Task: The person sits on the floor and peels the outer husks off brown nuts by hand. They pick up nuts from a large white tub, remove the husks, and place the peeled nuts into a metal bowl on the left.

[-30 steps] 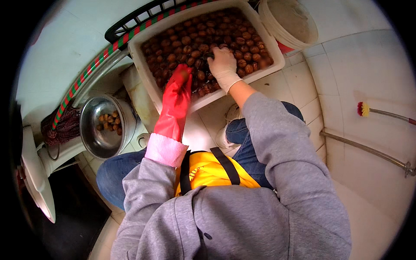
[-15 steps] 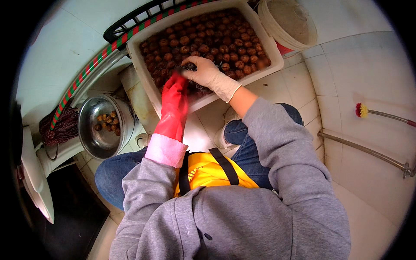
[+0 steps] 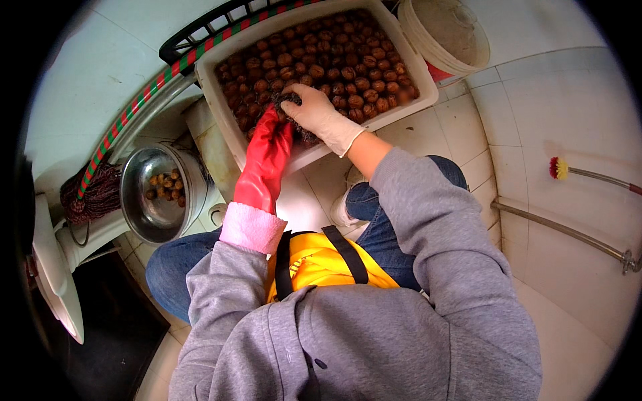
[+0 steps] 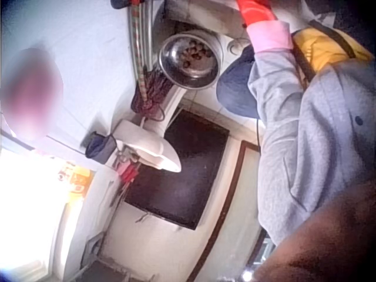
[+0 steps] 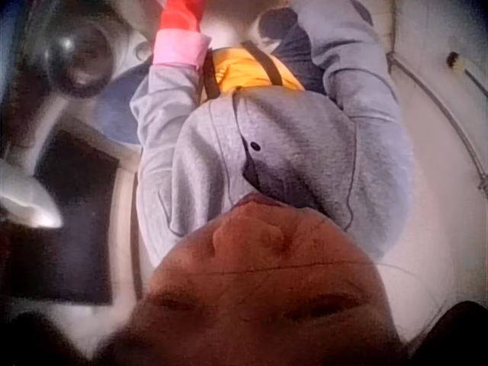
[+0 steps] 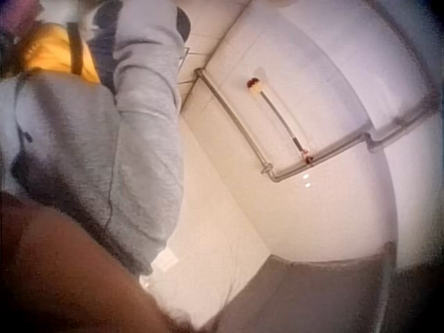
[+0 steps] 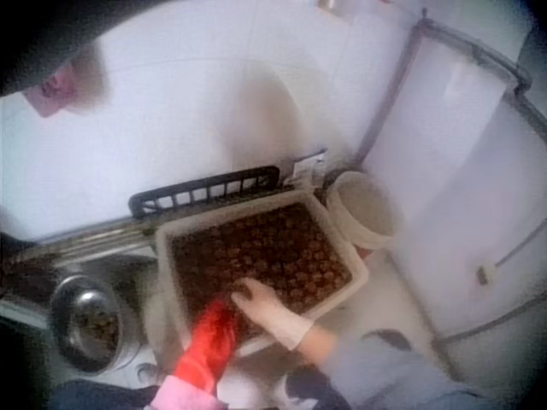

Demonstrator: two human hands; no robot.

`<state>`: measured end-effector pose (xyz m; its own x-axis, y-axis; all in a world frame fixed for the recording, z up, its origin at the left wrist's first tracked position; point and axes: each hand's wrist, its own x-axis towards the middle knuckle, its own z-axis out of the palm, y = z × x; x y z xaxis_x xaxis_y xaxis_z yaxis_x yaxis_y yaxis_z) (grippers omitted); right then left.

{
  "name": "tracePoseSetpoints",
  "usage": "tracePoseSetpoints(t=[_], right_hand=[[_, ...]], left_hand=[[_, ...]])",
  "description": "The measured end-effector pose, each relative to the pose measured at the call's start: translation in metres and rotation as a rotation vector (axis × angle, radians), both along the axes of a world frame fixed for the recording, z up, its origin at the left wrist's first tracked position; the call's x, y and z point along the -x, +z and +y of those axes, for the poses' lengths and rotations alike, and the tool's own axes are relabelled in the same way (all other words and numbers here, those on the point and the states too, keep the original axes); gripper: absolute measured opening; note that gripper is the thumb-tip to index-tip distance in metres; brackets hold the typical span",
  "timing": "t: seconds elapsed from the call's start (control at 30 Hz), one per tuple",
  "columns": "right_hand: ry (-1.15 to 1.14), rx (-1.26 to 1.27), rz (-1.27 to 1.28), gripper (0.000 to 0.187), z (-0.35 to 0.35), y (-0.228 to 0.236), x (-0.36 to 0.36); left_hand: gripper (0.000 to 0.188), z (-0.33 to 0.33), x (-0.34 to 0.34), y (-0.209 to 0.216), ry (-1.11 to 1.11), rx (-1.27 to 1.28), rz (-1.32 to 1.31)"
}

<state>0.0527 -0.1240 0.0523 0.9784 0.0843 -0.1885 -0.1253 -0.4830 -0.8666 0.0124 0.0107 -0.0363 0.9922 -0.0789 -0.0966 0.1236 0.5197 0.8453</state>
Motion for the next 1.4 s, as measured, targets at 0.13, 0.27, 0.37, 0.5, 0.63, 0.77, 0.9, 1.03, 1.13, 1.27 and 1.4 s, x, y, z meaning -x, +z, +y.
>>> tracePoseSetpoints(t=[0.13, 0.27, 0.37, 0.5, 0.63, 0.77, 0.9, 1.03, 1.13, 1.27, 1.4], right_hand=[[0.141, 0.246, -0.258, 0.036, 0.016, 0.002, 0.022], [0.107, 0.406, -0.251, 0.033, 0.015, 0.004, 0.012], [0.021, 0.451, -0.231, 0.031, -0.005, -0.013, -0.003], [-0.064, 0.515, -0.29, 0.028, -0.021, -0.022, -0.011], [-0.062, 1.001, -0.18, 0.027, -0.043, -0.024, -0.016], [-0.031, 0.685, -0.105, 0.03, -0.042, -0.041, -0.009], [0.163, 0.462, -0.401, 0.03, 0.006, 0.003, 0.005], [0.185, 0.477, -0.436, 0.022, 0.019, -0.004, 0.013], [0.079, 0.538, -0.347, 0.021, -0.001, -0.013, -0.006], [-0.074, 0.817, -0.311, 0.022, -0.029, -0.02, -0.014], [-0.083, 0.822, 0.01, 0.03, -0.05, -0.032, -0.016]], left_hand=[[0.034, 0.005, -0.009, -0.007, -0.065, 0.888, 0.464], [0.037, 0.0, -0.007, 0.002, -0.021, 0.705, 0.273], [0.04, -0.012, -0.001, 0.022, 0.026, 0.475, 0.321], [0.043, -0.004, -0.005, 0.028, 0.021, 0.61, 0.301], [0.043, 0.007, -0.003, 0.028, 0.041, 0.762, 0.337], [0.042, 0.001, -0.005, 0.034, 0.01, 0.794, 0.327], [0.042, 0.006, -0.004, 0.021, 0.019, 0.384, 0.143], [0.042, 0.001, -0.006, 0.01, -0.007, 0.396, 0.148], [0.041, -0.004, -0.003, 0.024, 0.009, 0.787, 0.335], [0.049, 0.005, -0.006, 0.03, -0.002, 0.839, 0.348], [0.054, -0.001, -0.009, 0.045, 0.08, 0.703, 0.459]])
